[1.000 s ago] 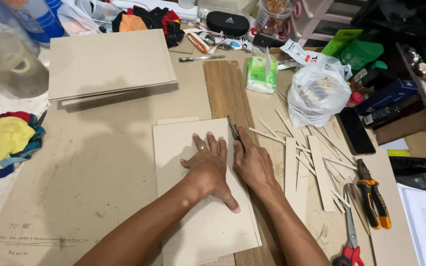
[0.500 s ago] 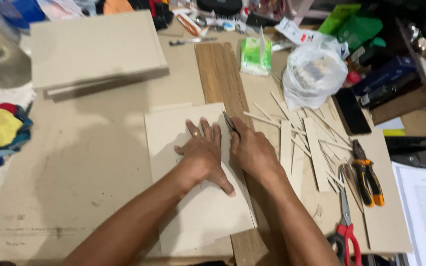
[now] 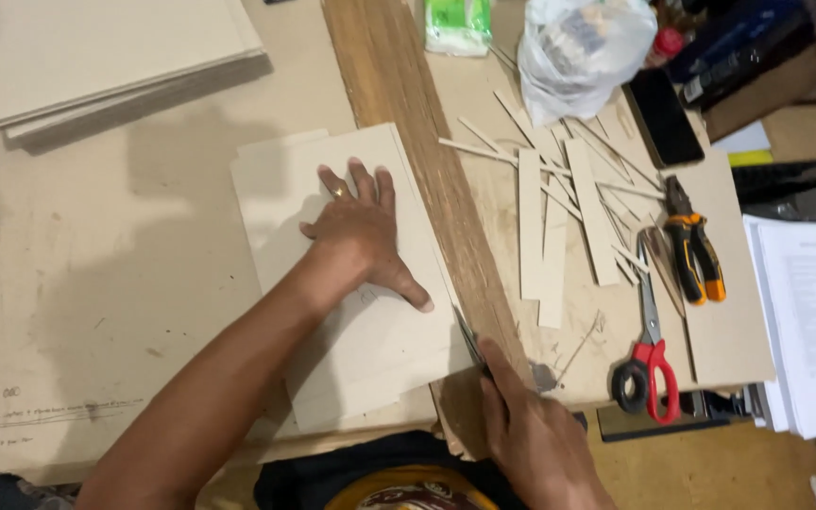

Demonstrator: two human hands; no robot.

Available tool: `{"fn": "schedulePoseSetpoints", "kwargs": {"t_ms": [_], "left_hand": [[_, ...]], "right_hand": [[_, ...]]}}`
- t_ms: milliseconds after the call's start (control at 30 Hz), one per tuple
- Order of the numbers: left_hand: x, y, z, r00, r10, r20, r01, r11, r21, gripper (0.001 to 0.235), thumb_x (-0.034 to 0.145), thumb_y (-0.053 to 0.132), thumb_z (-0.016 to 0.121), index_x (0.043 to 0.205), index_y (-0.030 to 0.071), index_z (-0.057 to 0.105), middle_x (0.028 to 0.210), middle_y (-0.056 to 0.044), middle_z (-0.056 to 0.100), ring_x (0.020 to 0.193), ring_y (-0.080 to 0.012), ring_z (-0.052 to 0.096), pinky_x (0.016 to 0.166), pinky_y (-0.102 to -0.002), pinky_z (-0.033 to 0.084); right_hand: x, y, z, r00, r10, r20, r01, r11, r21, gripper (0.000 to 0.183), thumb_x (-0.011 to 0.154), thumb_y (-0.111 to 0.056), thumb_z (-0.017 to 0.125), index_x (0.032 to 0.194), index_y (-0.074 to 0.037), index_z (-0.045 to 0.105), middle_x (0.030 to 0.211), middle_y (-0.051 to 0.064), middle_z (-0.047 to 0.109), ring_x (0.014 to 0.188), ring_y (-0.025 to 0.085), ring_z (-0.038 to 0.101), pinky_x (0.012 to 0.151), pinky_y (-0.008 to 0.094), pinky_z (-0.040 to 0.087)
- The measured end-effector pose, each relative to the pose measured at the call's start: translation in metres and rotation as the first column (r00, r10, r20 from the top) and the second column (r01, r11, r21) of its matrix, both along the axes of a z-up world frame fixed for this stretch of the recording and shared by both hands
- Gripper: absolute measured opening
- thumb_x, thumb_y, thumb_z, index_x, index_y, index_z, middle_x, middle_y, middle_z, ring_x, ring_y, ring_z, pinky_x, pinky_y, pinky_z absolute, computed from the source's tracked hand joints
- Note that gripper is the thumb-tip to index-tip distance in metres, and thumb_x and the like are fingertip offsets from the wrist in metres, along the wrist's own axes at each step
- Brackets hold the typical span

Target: Using a utility knife and a wooden ruler to cut cardboard sheets into smaller pieces on a workbench.

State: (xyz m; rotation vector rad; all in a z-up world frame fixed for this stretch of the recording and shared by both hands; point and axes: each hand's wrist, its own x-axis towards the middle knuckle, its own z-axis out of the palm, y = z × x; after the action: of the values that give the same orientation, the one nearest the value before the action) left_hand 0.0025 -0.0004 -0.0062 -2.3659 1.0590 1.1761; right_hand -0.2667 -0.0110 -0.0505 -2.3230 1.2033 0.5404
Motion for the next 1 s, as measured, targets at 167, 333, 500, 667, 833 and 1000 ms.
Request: {"fn": "schedulePoseSetpoints", "kwargs": {"t_ms": [167,333,500,667,833,1000], "left_hand": [[-0.002,-0.001,0.000,0.999,-0.022,0.028,0.022,1.000,0.010,0.170,0.053,0.077,0.086,0.160,0.011,-0.029,0.167,-0.018,-0.035,0.151,-0.0532,-0.023,0.111,-0.073,0.034],[-0.002,0.000,-0.001,0.999,0.000,0.033,0.000,1.000,0.002,0.171,0.052,0.075,0.088,0.160,0.012,-0.029,0.167,-0.017,-0.035,0.152,-0.0515,-0.023,0.112,-0.075,0.031],[-0.002,-0.001,0.000,0.998,-0.015,0.053,0.015,1.000,0.005,0.170,0.054,0.077,0.086,0.160,0.012,-0.028,0.168,-0.017,-0.033,0.152,-0.0518,-0.022,0.112,-0.072,0.033],[-0.003,0.002,0.006,0.999,0.025,0.020,-0.024,0.999,-0.030,0.165,0.058,0.073,0.086,0.161,0.014,-0.028,0.167,-0.015,-0.036,0.151,-0.0497,-0.026,0.115,-0.071,0.028],[-0.003,0.001,0.005,1.000,0.003,0.027,-0.003,1.000,-0.004,0.170,0.051,0.076,0.086,0.161,0.013,-0.027,0.169,-0.015,-0.033,0.154,-0.0501,-0.021,0.113,-0.070,0.034],[0.000,0.002,0.004,0.999,0.029,-0.024,-0.029,0.999,-0.017,0.170,0.051,0.072,0.086,0.160,0.013,-0.029,0.168,-0.015,-0.036,0.153,-0.0498,-0.025,0.114,-0.073,0.030]], "right_hand": [[-0.055,0.032,-0.027,0.994,-0.077,-0.080,0.068,0.991,-0.113,0.063,0.094,-0.055,0.051,0.153,-0.065,0.030,0.069,0.003,0.076,0.074,0.032,0.073,0.068,0.051,0.055],[-0.065,0.051,-0.026,0.988,-0.153,-0.023,0.137,0.934,-0.329,0.061,0.089,-0.059,0.060,0.146,-0.070,0.040,0.055,-0.006,0.066,0.047,0.016,0.063,0.054,0.036,0.051],[-0.075,0.029,-0.009,0.965,-0.095,0.243,0.156,0.957,-0.243,0.055,0.088,-0.047,0.064,0.141,-0.057,0.056,0.050,0.000,0.064,0.034,0.020,0.056,0.043,0.031,0.054],[-0.020,-0.003,0.003,0.938,-0.225,0.264,0.246,0.968,-0.050,0.055,0.091,-0.048,0.054,0.146,-0.055,0.054,0.073,0.019,0.076,0.068,0.038,0.075,0.061,0.037,0.051],[0.017,-0.032,-0.027,0.889,0.029,0.457,-0.060,0.997,0.054,0.058,0.101,-0.030,0.051,0.158,-0.027,0.039,0.046,0.005,0.061,0.031,0.017,0.051,0.034,0.032,0.049],[0.010,-0.039,-0.030,0.890,0.001,0.455,0.004,1.000,-0.010,0.060,0.102,-0.026,0.049,0.159,-0.025,0.031,0.049,0.001,0.065,0.027,0.011,0.049,0.025,0.028,0.058]]}}
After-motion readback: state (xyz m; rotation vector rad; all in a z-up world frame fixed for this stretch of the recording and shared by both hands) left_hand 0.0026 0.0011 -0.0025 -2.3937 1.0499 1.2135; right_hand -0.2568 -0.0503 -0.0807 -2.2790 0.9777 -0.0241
